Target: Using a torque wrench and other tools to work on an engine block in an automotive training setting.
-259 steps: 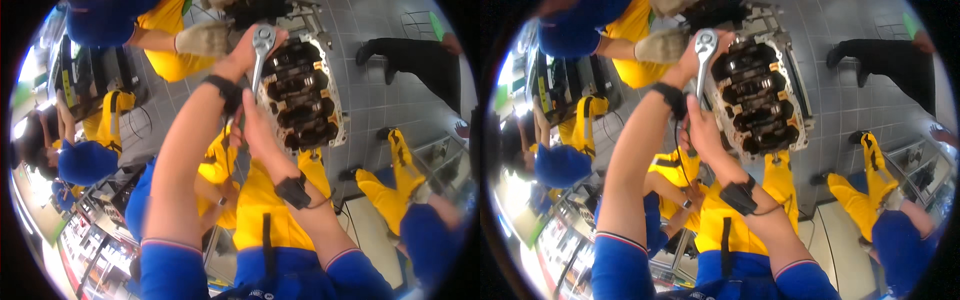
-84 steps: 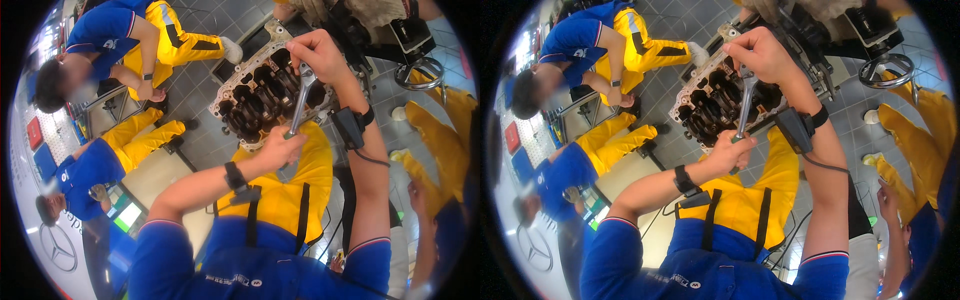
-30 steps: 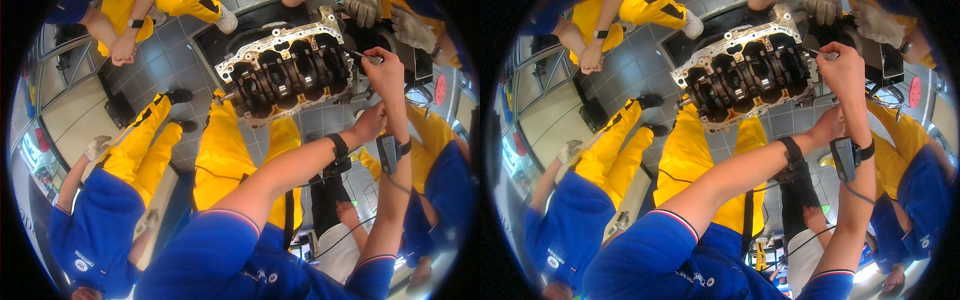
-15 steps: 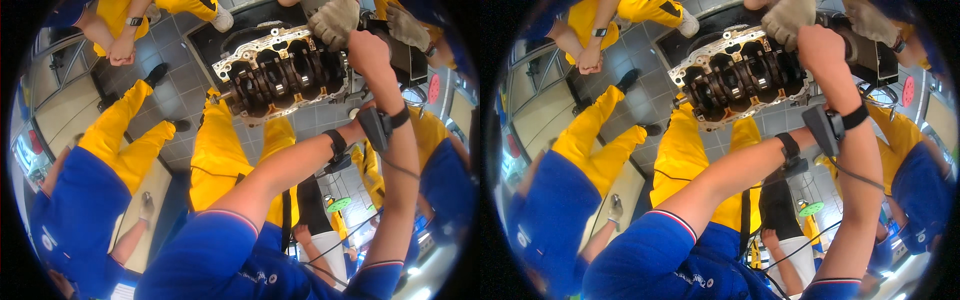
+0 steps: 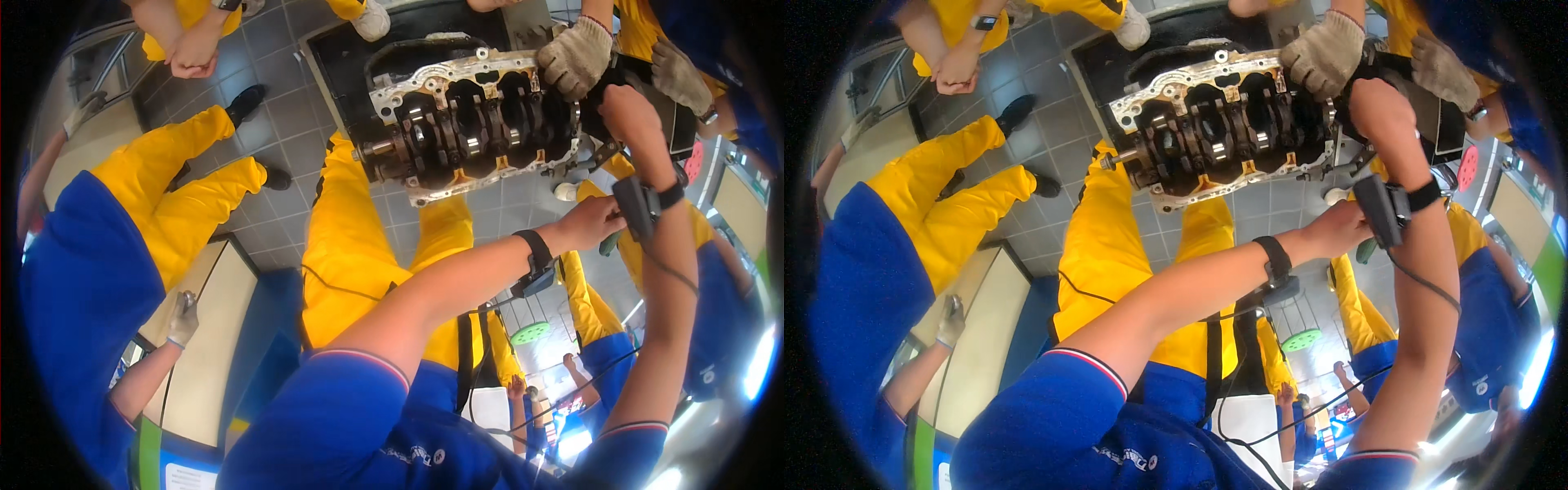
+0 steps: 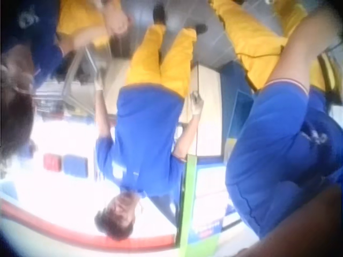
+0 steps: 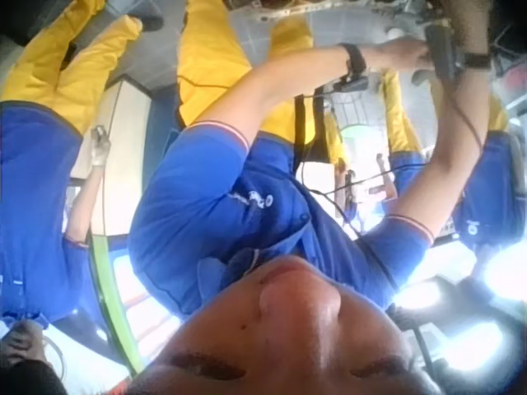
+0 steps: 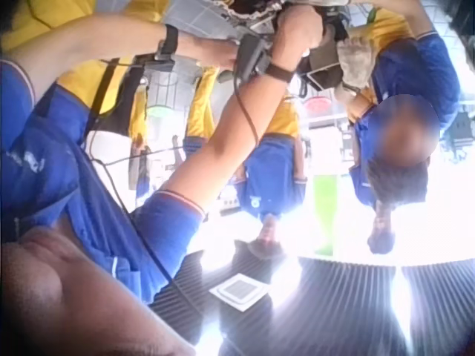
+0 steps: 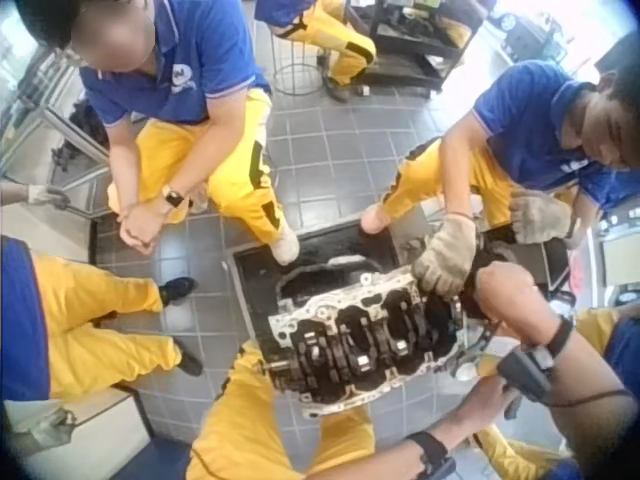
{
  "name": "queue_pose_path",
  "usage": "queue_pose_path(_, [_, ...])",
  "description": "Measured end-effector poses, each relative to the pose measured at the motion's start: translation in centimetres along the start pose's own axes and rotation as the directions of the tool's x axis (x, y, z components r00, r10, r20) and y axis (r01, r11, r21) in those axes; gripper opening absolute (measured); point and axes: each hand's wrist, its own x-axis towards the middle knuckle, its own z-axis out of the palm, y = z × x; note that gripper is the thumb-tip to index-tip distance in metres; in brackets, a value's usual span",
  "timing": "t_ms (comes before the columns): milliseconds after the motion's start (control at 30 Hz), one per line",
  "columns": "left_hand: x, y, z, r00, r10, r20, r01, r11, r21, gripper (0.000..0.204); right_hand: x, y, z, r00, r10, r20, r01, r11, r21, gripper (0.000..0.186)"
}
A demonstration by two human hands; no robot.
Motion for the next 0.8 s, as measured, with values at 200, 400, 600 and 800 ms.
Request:
queue_pose_path(200, [-4.2, 0.2, 1.7, 0.983, -0.148, 0.105, 0.139, 0.986, 0.094, 0.027, -3.5, 3.0, 3.4, 0.98, -0.082, 0.182, 0.036, 0.97, 0.239, 0.028])
queue_pose_path(400, [-8.3, -2.3, -0.5, 0.966, -0.255, 0.051, 0.246, 0.959, 0.143, 0.031, -4.6, 1.6, 7.1, 0.937, 0.022, 0.348, -0.198, 0.856, 0.477, 0.033])
queue_pose_path(600, [-8.7, -2.0, -1.9, 0.945, -0.325, 0.037, 0.315, 0.933, 0.173, 0.029, -4.3, 1.3, 7.2, 0.961, 0.0, 0.278, -0.155, 0.828, 0.538, 0.035])
queue_pose_path(800, [-8.7, -0.6, -2.6, 0.94, -0.338, 0.037, 0.333, 0.937, 0.1, 0.026, -3.5, 0.8, 6.0, 0.936, 0.026, 0.35, -0.212, 0.837, 0.505, 0.034])
